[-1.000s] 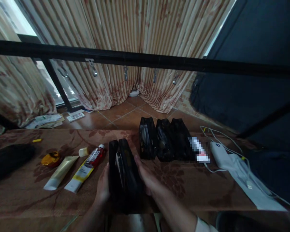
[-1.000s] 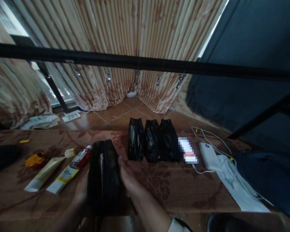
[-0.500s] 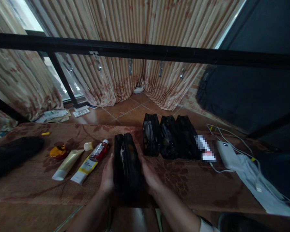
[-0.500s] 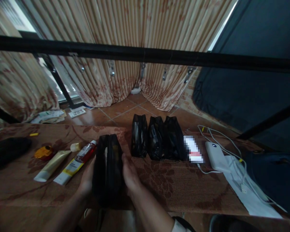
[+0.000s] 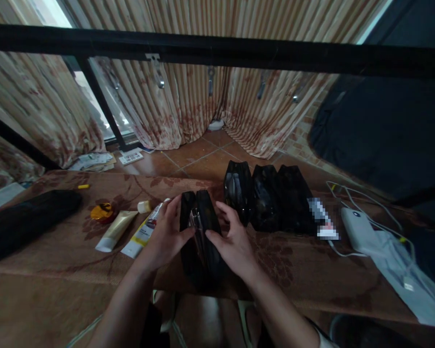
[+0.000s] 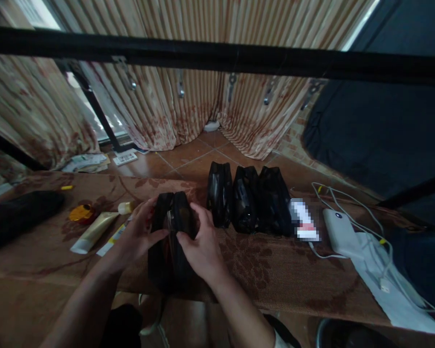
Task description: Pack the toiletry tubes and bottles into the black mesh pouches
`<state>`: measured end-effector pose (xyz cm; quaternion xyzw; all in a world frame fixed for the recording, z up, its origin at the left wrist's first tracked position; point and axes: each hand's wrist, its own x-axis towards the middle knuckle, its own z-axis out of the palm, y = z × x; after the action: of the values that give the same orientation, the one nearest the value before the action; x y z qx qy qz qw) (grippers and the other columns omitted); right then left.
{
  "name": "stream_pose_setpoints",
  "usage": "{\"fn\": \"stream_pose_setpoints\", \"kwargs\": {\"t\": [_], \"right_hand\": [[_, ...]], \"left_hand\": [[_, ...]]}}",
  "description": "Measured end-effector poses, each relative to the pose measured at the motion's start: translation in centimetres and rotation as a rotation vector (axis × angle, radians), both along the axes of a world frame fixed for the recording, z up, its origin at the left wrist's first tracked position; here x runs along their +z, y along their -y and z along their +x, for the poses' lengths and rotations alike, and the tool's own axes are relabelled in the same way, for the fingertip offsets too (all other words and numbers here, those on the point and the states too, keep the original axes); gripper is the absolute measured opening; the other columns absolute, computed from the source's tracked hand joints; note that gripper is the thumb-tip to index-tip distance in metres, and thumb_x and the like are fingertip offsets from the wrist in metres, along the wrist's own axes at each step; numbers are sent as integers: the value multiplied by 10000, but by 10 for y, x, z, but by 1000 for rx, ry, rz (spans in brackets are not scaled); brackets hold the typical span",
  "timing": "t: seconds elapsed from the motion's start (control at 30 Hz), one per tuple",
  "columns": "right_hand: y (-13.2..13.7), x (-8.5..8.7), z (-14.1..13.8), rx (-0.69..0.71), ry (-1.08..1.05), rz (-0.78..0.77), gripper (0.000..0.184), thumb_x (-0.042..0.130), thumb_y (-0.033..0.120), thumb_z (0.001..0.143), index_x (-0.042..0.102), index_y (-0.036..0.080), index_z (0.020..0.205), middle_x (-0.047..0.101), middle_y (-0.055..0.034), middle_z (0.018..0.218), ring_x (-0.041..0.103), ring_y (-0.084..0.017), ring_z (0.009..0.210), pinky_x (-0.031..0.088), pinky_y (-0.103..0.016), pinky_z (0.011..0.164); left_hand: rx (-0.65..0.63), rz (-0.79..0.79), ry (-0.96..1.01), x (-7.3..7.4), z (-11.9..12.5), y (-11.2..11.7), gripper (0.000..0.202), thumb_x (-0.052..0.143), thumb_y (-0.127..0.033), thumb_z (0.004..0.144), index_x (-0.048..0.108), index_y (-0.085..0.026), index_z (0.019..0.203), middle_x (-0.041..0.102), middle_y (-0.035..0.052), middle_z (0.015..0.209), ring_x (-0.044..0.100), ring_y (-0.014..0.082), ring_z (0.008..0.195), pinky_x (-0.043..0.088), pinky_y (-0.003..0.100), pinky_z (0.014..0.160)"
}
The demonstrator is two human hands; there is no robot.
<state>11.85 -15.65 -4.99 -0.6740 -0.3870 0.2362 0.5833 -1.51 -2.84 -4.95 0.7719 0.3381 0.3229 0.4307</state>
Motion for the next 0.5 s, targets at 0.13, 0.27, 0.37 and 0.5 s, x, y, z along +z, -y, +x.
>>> {"fn": "stream_pose_setpoints", "kwargs": {"t": [0.13, 0.27, 0.37, 0.5], "right_hand": [[-1, -6, 10, -2, 52, -83, 620, 590, 164, 709, 496, 227, 1318, 611, -65, 1242, 607, -213, 1069, 488, -394, 948], [1, -9, 18, -14, 117, -75, 556, 551, 146, 710, 546, 212, 1262, 638, -68, 1223, 613, -214, 1078, 455, -407, 990], [3, -9, 20, -37, 153, -104, 552, 548, 146, 714, 557, 211, 1262, 644, -75, 1213, 615, -218, 1082, 453, -416, 987], [3, -7, 20, -61, 130, -86, 565, 563, 167, 726, 553, 209, 1288, 648, -90, 1191, 625, -215, 1063, 474, -409, 953]], "left_hand": [[-188, -53, -86, 6, -10, -8, 679, 585, -85, 695, 502, -212, 1357, 618, 71, 1244, 579, 247, 1142, 437, 389, 1008], [-349, -183, -11, 17, -16, -13, 568, 517, -42, 681, 616, -165, 1227, 681, 48, 1141, 617, 226, 1069, 461, 334, 961], [-367, -260, 41, 19, -17, -14, 594, 513, -24, 646, 635, -167, 1209, 693, 47, 1114, 634, 222, 1024, 480, 328, 931], [-346, -291, 53, 18, -18, -15, 642, 503, 3, 612, 635, -167, 1217, 690, 55, 1123, 634, 225, 1025, 483, 334, 931]]}}
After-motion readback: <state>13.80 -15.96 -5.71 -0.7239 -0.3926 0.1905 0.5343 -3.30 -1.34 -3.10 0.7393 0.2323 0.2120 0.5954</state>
